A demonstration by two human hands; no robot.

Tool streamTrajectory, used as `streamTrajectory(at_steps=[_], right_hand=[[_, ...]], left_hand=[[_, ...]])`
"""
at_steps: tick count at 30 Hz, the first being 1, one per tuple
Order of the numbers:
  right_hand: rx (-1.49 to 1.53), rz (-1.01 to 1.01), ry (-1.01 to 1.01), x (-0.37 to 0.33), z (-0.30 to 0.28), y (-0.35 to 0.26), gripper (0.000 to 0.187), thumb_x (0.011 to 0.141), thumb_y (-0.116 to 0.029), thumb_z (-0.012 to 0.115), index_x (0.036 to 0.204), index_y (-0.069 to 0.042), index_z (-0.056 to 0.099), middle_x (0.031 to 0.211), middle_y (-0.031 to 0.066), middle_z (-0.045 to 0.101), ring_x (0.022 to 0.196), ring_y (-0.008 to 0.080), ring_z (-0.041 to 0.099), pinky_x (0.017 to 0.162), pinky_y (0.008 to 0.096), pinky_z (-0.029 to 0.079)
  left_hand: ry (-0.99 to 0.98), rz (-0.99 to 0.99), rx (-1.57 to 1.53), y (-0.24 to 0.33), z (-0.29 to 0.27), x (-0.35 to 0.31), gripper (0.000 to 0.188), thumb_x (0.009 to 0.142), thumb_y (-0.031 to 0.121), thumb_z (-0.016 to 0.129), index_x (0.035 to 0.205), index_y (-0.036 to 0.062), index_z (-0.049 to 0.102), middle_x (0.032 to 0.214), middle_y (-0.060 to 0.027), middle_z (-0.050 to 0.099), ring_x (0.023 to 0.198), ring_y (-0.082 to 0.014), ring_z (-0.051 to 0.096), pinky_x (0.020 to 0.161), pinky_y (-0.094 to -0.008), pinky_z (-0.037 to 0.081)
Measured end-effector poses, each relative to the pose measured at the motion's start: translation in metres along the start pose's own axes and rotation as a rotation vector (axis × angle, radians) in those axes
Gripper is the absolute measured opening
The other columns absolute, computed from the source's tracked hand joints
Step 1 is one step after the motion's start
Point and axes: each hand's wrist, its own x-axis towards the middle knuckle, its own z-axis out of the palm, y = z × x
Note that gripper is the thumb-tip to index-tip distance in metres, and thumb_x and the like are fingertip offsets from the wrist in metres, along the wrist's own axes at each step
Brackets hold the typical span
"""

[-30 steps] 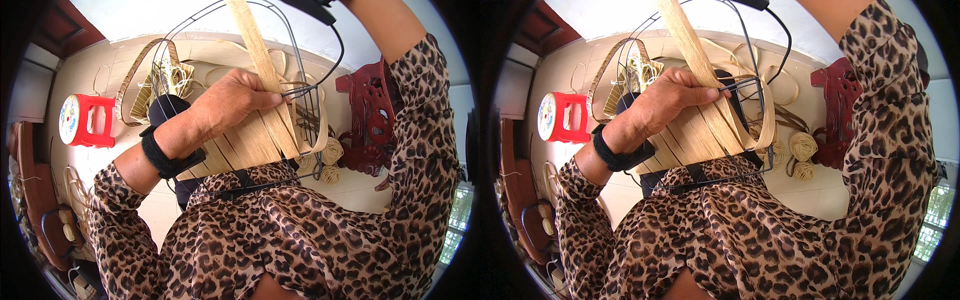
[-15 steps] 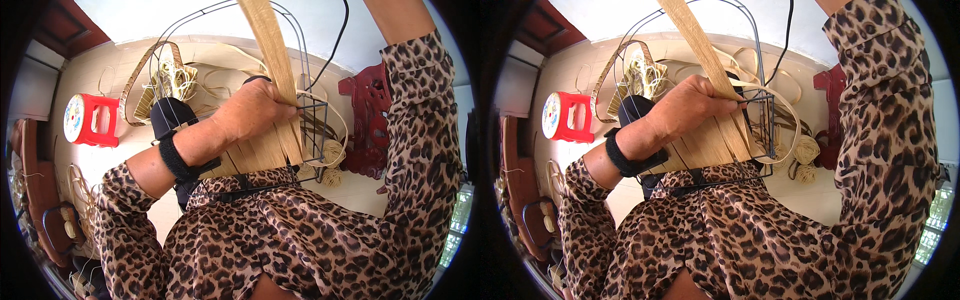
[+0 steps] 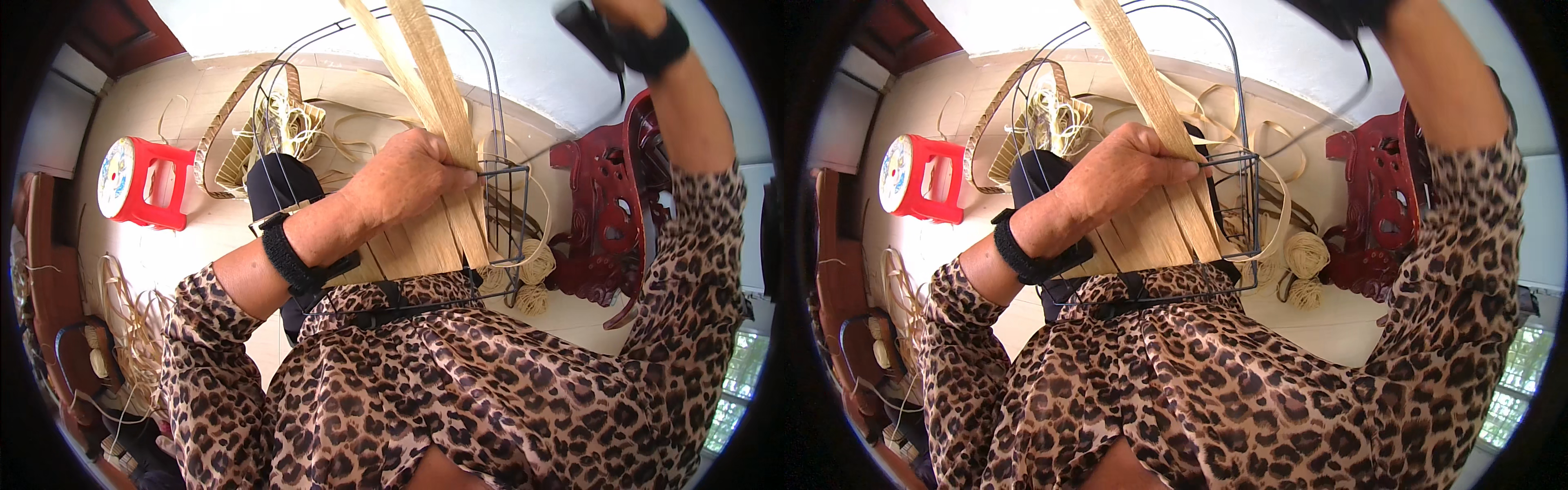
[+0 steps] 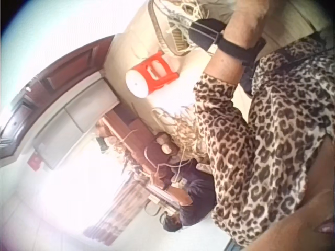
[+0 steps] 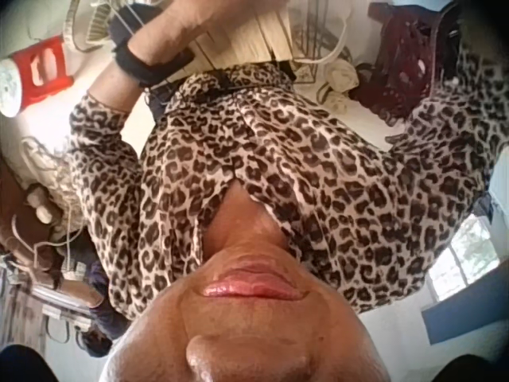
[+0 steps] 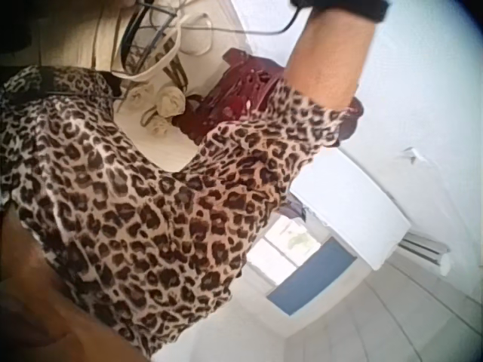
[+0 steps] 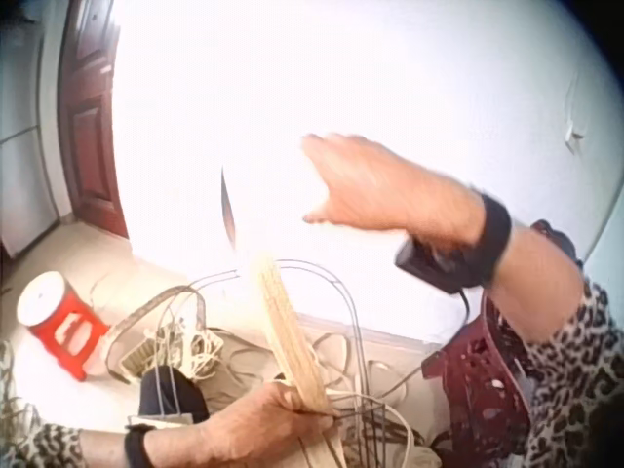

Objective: The person weaves a basket by inserting and bending bamboo strips into a wire frame, securing them by hand.

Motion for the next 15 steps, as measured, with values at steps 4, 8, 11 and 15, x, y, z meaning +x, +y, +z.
streamTrajectory(at_steps=[4, 8, 11, 15], right_hand=[[0.393, 0.193, -0.868, -0.051, 0.014, -0.006, 0.022, 0.079, -0.018, 0.06, 0.083, 0.004, 0.059, 0.075, 0.0113, 0.06, 0.066, 0.0189, 0.057, 0.058, 0.0288, 0.047], [0.799, 0.116, -1.008, -0.071, 0.044, -0.014, 0.021, 0.082, -0.018, 0.053, 0.08, -0.001, 0.065, 0.063, 0.0009, 0.056, 0.054, 0.0102, 0.048, 0.052, 0.0233, 0.042], [1.095, 0.3, -0.97, -0.072, 0.059, -0.014, 0.02, 0.084, -0.018, 0.055, 0.084, -0.001, 0.065, 0.063, 0.0004, 0.056, 0.054, 0.0087, 0.049, 0.052, 0.0231, 0.042], [1.346, 0.413, -0.717, -0.072, 0.065, -0.013, 0.018, 0.086, -0.017, 0.057, 0.089, -0.001, 0.063, 0.058, -0.0022, 0.052, 0.048, 0.0053, 0.047, 0.047, 0.0202, 0.04]], left_hand=[[-0.045, 0.03, -0.013, 0.006, 0.004, -0.001, 0.017, 0.084, 0.012, 0.061, 0.096, 0.0013, 0.067, 0.085, -0.0056, 0.068, 0.075, -0.0081, 0.06, 0.073, -0.0225, 0.049], [0.005, 0.111, -0.016, 0.0, 0.007, -0.001, 0.018, 0.084, 0.014, 0.061, 0.096, 0.0019, 0.068, 0.083, -0.0042, 0.068, 0.071, -0.0069, 0.059, 0.07, -0.0227, 0.049], [0.006, 0.151, 0.004, 0.0, 0.007, -0.002, 0.018, 0.084, 0.014, 0.061, 0.096, 0.0021, 0.068, 0.083, -0.0035, 0.068, 0.07, -0.0064, 0.058, 0.07, -0.0227, 0.048], [-0.006, 0.098, 0.111, 0.013, 0.002, -0.008, 0.017, 0.084, 0.012, 0.061, 0.097, 0.0019, 0.067, 0.083, -0.0036, 0.068, 0.072, -0.0058, 0.058, 0.071, -0.0226, 0.048]])
